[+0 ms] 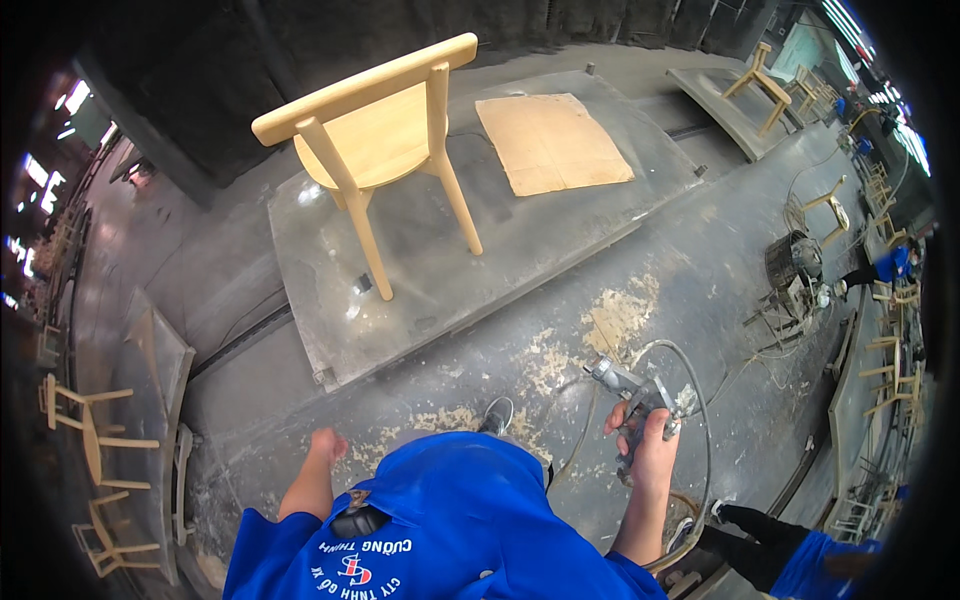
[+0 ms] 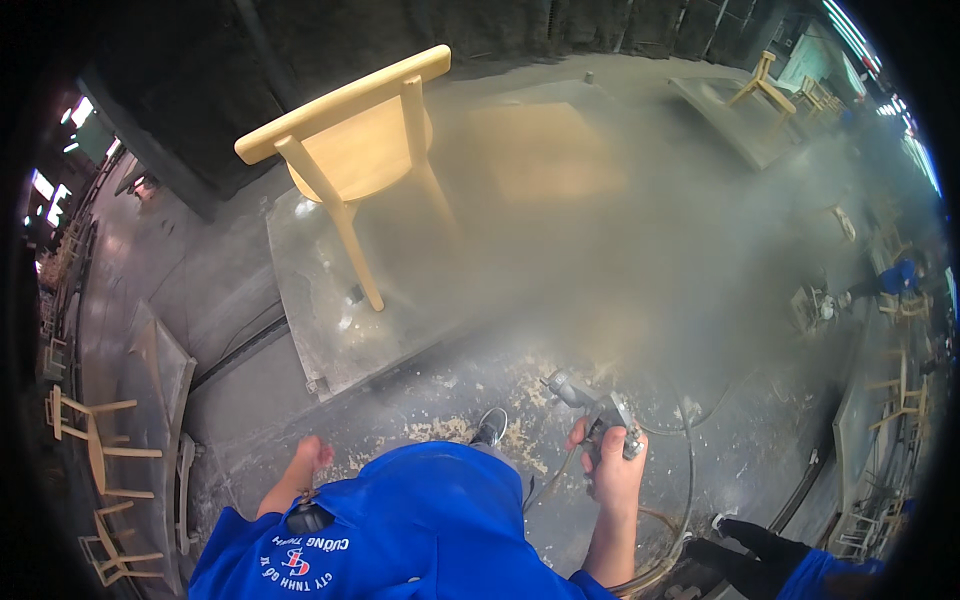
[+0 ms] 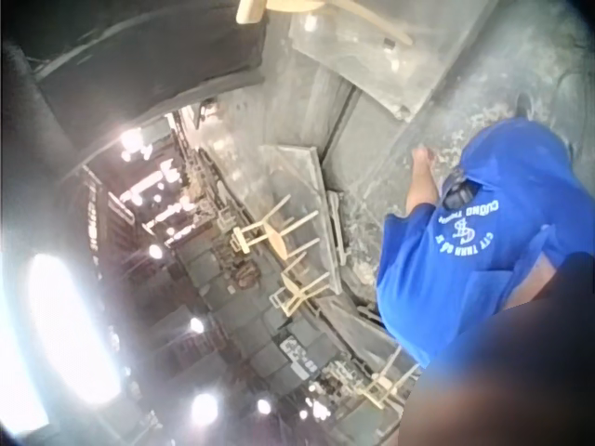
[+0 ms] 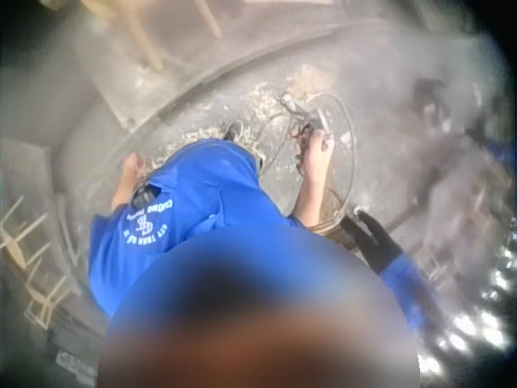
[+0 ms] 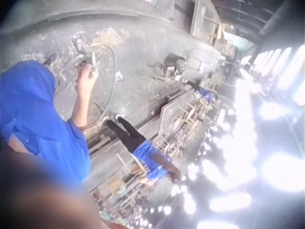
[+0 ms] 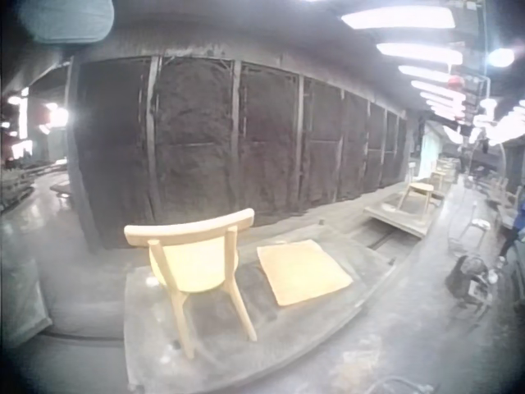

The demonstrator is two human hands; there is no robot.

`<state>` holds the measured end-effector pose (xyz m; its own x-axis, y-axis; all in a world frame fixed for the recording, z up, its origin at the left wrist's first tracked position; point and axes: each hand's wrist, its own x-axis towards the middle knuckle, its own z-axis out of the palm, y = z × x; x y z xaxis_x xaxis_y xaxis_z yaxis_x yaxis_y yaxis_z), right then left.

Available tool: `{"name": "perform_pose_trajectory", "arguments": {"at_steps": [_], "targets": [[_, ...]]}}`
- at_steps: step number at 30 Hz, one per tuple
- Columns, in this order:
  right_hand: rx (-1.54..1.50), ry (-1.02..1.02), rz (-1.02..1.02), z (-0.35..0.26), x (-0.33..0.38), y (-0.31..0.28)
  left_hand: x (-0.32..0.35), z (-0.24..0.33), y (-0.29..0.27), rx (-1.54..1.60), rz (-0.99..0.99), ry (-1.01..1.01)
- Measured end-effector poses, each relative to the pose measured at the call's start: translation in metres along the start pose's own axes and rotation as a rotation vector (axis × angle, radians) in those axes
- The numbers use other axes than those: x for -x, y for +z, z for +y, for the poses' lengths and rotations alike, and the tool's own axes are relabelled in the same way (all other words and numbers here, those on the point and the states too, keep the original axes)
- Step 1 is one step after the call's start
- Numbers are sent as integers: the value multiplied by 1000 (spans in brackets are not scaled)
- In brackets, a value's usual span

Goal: The person uses a spray gun to apply a coating to wooden chairs in a workshop. They repeatedly lift, rotate, and reposition each chair to spray all sides, then place the chairs back on the floor or a platform. The process is repeated for multiple chairs.

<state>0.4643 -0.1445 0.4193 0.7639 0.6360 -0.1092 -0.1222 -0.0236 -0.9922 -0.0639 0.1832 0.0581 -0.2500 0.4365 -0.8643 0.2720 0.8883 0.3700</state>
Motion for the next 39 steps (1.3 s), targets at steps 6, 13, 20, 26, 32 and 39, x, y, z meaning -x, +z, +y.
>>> {"name": "perform_pose_trajectory", "arguments": {"at_steps": [6, 13, 20, 26, 32, 39], "targets": [[-61, 43, 23, -8, -27, 3, 42, 50, 29, -65, -63, 173], [151, 234, 222, 0, -59, 8, 30, 127, 36, 451, -216, -37], [421, 326, 382, -13, -78, 67, -40, 317, 81, 674, -376, 89], [458, -27, 577, -117, -134, 150, -57, 491, 158, 607, -594, 256], [470, -459, 349, -234, -198, 217, 9, 602, 219, 1012, -611, 406], [605, -576, 188, -282, -220, 280, 131, 649, 156, 864, -95, 865]]}}
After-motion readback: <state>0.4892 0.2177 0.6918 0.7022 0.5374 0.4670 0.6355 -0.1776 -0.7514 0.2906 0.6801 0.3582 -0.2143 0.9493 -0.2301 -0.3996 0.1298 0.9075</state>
